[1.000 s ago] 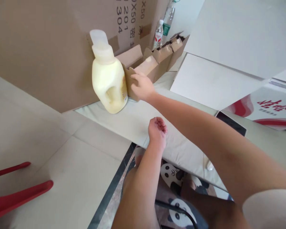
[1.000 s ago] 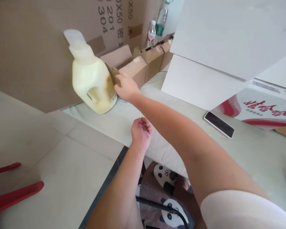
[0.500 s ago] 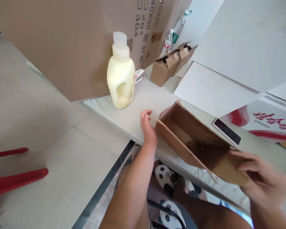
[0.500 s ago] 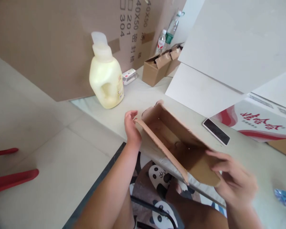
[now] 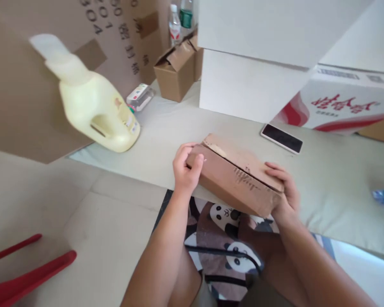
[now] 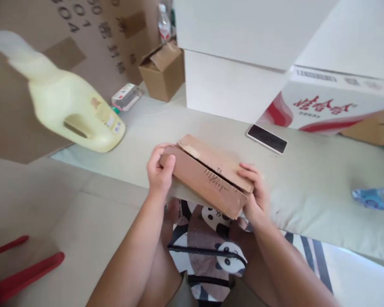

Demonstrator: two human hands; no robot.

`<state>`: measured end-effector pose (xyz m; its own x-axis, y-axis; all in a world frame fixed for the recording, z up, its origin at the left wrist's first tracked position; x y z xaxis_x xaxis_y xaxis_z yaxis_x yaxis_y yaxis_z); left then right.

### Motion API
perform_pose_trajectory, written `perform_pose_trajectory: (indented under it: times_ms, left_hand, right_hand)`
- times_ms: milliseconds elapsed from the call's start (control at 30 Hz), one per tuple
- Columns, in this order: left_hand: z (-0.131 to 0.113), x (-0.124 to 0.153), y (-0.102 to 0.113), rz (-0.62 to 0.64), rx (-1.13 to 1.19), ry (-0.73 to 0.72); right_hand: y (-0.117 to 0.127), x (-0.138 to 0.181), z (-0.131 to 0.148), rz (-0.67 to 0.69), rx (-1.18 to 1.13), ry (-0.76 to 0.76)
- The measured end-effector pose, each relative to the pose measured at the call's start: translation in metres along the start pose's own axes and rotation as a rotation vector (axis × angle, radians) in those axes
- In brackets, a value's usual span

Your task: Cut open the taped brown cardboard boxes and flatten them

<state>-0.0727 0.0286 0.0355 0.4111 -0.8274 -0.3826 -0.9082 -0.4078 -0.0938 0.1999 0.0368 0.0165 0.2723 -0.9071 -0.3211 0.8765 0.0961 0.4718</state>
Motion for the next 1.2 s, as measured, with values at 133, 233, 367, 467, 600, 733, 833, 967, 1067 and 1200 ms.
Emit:
perform_pose_trajectory:
  times_ms: [133,233,367,467,600,733,833,967,1067,1200]
  left_hand:
    - [0.004,-0.008,0.002,0.044,-0.146,-0.08]
    - [0.011,-0.016,0.004,0.068,-0.234,-0.081]
    - [0.021,-0.023,0.018,-0.091,-0.081,0.013]
    - [0.03,-0.025,0.035,-0.27,0.1,0.14]
    - [0.036,-0.026,0.048,-0.374,0.216,0.241]
    - [0.049,-0.019,0.022,-0.233,0.269,0.456]
    - [0.061,-0.004,-0.01,-0.047,0.277,0.672]
    - [0.072,0.012,-0.03,0.112,0.287,0.791]
    - [0.08,0.025,-0.031,0.272,0.118,0.927]
    - [0.079,0.029,-0.034,0.34,0.121,0.968]
  right_hand:
    - [-0.003,0.008,-0.003,0.021,-0.141,0.069]
    - [-0.007,0.007,-0.011,0.026,-0.216,0.027]
    - [-0.01,0.004,-0.019,-0.007,-0.277,-0.08]
    - [-0.017,0.001,-0.02,0.113,-0.349,-0.181]
    - [-0.031,0.0,-0.009,0.347,-0.521,-0.13]
    - [-0.03,0.0,0.007,0.327,-0.378,0.099]
    - [-0.028,-0.001,0.012,0.308,-0.239,0.159]
    - [-0.018,-0.002,0.009,0.24,-0.219,0.129]
    - [-0.007,-0.004,0.003,0.153,-0.301,0.019]
    - [0.006,-0.004,-0.009,-0.037,-0.299,-0.203]
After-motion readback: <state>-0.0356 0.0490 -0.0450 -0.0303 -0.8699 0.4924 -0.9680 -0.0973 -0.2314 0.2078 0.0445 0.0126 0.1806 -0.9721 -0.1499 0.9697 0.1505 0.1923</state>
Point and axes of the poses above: each hand's wrist, its own x-axis away from the middle knuckle, its own y-axis out of the back of the hand, z = x × y, the point moved 5 cm from there along -x, towards the middle knuckle, and after that the axes turned 7 degrees about z, right-handed, at the moved point
